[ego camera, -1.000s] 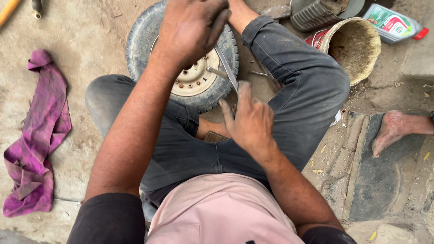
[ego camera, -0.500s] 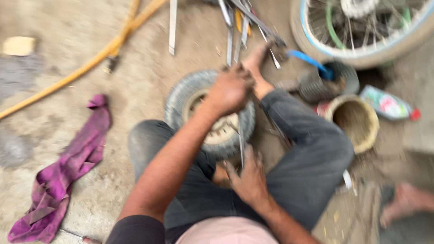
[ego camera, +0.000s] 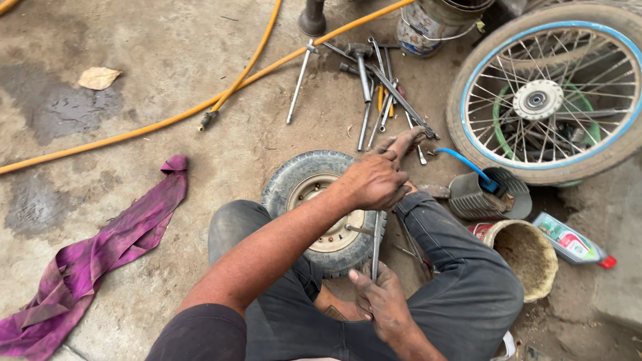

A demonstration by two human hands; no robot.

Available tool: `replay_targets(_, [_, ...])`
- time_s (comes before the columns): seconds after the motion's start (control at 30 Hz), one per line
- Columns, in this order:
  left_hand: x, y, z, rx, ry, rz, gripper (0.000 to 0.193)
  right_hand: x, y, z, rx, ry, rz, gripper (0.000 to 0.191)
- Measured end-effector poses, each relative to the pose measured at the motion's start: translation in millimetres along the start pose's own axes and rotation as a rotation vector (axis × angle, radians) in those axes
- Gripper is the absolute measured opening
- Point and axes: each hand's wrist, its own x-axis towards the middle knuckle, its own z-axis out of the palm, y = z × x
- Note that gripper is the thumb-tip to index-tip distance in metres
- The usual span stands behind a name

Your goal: The person sits on the ground with a small rubber wheel across their lap and uses a long socket wrench to loosen and turn the bolts on the wheel hub, repositioning the wrench on different bolts by hand and steadying the wheel with the other hand.

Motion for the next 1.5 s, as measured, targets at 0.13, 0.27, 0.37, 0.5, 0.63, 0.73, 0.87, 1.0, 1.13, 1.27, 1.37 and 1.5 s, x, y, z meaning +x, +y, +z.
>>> replay_targets(0.13, [-31.3, 10.9, -37.4, 0.074, -0.390, -0.472, 0.041, 12.8, -76.9, -44.4, -1.137, -0.099, -0.157, 0.018])
replay_targets(0.27, [-74.3, 52.9, -61.0, 0.121, -0.220, -0.563, 0.037, 38.9, -85.6, -88.0, -1.644, 0.234, -0.521, 0.051])
replay_targets(0.37, [-95.0, 93.3, -68.3, 0.183, -0.236, -0.634, 0.035, 58.2, -88.0, -99.9, -1.717, 0.355, -0.925, 0.062])
replay_targets(0.5, [-107.7, 137.5, -72.4, 0.058, -0.460, -0.734, 0.031, 66.7, -109.5, -92.1, -1.649, 0.161, -1.125, 0.071])
replay_targets(0.63, [-115.6, 140.6, -71.9, 0.041, -0.595, -0.805, 0.024, 58.8, -119.5, -81.2, -1.657, 0.134, -1.102, 0.069])
replay_targets(0.73, [-121.6, 131.7, -70.2, 0.058, -0.622, -0.785, 0.025, 51.5, -110.5, -80.0, -1.629, 0.163, -1.135, 0.066])
replay_targets(0.87, [-126.5, 126.7, -70.1, 0.064, -0.575, -0.827, 0.023, 43.6, -81.7, -77.8, -1.531, 0.575, -1.280, 0.073])
replay_targets(1.0, [-122.5, 134.2, -67.9, 0.069, -0.546, -0.832, 0.024, 37.9, -34.4, -58.1, -0.178, 0.421, -0.756, 0.052])
replay_targets(1.13, [-110.4, 144.2, -71.6, 0.088, -0.623, -0.862, 0.027, 42.4, 2.8, -32.9, 0.359, -0.017, -0.691, 0.040])
replay_targets(1.27, [-91.7, 142.8, -90.1, -0.012, -0.605, -0.888, 0.037, 63.5, -11.8, -29.7, 0.085, 0.022, -0.636, 0.035])
replay_targets(1.37, [-71.3, 137.1, -100.2, 0.008, -0.444, -0.733, 0.031, 89.2, -51.5, -46.8, -0.378, -0.039, -0.447, 0.036])
replay_targets(1.5, [-28.9, 111.3, -80.9, -0.089, -0.145, -0.390, 0.021, 125.2, -87.4, -61.8, -0.683, -0.281, -0.247, 0.033])
